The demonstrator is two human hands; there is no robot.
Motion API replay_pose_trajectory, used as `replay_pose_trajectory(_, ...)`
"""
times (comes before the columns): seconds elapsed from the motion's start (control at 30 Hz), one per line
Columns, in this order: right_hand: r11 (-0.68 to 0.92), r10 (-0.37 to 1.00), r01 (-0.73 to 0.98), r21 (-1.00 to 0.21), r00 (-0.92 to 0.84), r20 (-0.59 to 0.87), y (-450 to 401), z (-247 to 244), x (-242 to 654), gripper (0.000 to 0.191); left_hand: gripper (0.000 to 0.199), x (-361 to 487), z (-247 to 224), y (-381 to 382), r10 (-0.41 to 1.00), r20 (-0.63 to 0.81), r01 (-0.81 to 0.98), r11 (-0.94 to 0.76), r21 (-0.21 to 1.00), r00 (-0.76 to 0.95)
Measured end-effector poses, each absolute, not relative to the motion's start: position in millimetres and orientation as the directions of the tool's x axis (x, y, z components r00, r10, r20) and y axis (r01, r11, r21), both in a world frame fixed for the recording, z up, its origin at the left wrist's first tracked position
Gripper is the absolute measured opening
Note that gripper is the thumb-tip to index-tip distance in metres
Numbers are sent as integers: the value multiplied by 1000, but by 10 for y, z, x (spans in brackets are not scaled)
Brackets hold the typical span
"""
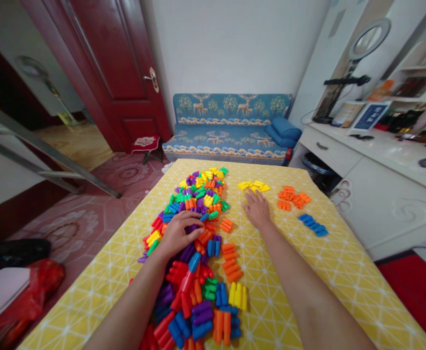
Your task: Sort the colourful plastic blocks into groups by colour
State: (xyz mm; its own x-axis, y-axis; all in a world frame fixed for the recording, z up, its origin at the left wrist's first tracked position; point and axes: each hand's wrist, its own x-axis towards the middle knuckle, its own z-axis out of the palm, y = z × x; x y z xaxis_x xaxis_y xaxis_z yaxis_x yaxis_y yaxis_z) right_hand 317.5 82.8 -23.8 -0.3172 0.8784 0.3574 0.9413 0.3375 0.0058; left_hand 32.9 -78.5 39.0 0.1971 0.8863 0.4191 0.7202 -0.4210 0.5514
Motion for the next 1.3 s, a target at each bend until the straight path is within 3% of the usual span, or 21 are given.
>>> replay_pose_trajectory(0.17,310,933,950,-30,-298,200,793,-287,3153,53,15,319,378,-781,887,416,720,-422,551,201)
replay_pose_trajectory(0.37,215,970,968,-131,-197,142,576,-289,3031,54,14,319,374,-777,881,427,714,-431,552,202)
replay_pose_trajectory(0.53,110,994,865,-489,-92,61,464,-240,2803,65,15,322,376,-776,883,425,709,-429,559,200)
replay_pose_trajectory(0.63,243,964,587,-772,-233,127,441,-204,2603,76,14,322,389,-779,882,426,709,-432,557,202)
replay_pose_trajectory(0.7,327,917,366,-871,-347,198,415,-177,2467,80,14,324,397,-782,883,424,711,-430,556,202)
replay_pose_trajectory(0.8,361,880,226,-905,-404,250,355,-134,2310,75,14,328,396,-785,883,425,709,-429,559,200)
replay_pose_trajectory(0.93,395,884,294,-870,-379,274,248,-61,2226,55,13,332,379,-775,875,448,690,-438,576,182)
replay_pose_trajectory(1.1,321,853,237,-917,-493,171,168,44,2152,39,10,334,386,-766,875,458,697,-428,574,160)
replay_pose_trajectory(1.3,401,915,394,-827,-130,382,258,56,1973,26,12,331,389,-767,877,449,720,-423,549,173)
